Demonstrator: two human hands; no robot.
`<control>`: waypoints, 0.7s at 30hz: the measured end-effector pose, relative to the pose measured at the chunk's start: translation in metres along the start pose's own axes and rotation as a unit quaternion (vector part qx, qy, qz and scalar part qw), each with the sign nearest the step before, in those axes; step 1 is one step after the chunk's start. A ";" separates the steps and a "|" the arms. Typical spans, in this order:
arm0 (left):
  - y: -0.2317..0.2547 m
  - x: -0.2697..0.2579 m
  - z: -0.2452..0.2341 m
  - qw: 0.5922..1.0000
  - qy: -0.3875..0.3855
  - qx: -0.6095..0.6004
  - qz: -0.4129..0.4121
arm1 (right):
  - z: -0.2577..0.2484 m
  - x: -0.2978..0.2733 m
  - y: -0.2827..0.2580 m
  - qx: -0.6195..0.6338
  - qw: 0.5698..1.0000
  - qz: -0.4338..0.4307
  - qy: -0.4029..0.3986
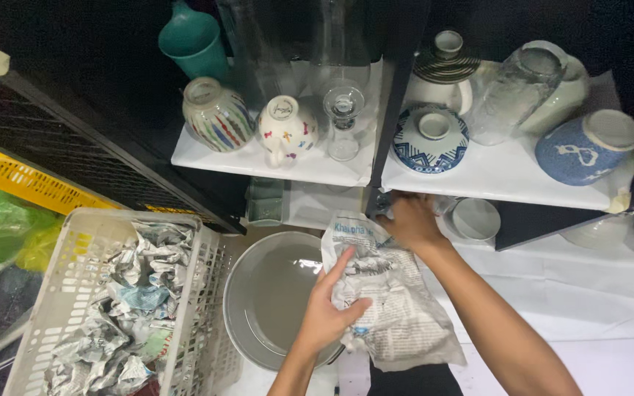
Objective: The person sits on the floor and wraps small glass items with newspaper. They pick up a glass, wrap it in newspaper, and place it in a basket. The person repeats this process with a small ceramic pot and additional glass items.
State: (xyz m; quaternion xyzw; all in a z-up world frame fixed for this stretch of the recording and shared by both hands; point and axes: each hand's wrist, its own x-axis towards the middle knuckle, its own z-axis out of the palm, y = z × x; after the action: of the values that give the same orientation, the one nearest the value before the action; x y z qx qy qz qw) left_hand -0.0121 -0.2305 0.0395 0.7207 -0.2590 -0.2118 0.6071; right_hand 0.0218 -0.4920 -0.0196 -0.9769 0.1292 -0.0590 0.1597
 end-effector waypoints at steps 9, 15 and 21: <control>0.000 -0.004 0.008 0.998 0.019 -0.062 -0.014 | 0.062 0.027 0.037 0.037 0.998 0.026 -0.038; 0.006 -0.003 0.013 0.997 0.026 -0.051 -0.047 | 0.020 0.018 0.015 0.184 0.982 0.034 0.021; 0.008 -0.006 0.014 0.997 0.039 -0.051 -0.038 | -0.016 0.007 -0.005 0.271 0.949 -0.042 0.152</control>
State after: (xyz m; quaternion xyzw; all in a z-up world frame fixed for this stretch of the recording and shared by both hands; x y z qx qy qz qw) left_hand -0.0261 -0.2382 0.0446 0.7057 -0.1963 -0.2197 0.6444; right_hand 0.0268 -0.4942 -0.0029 -0.8806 0.0902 -0.2465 0.3945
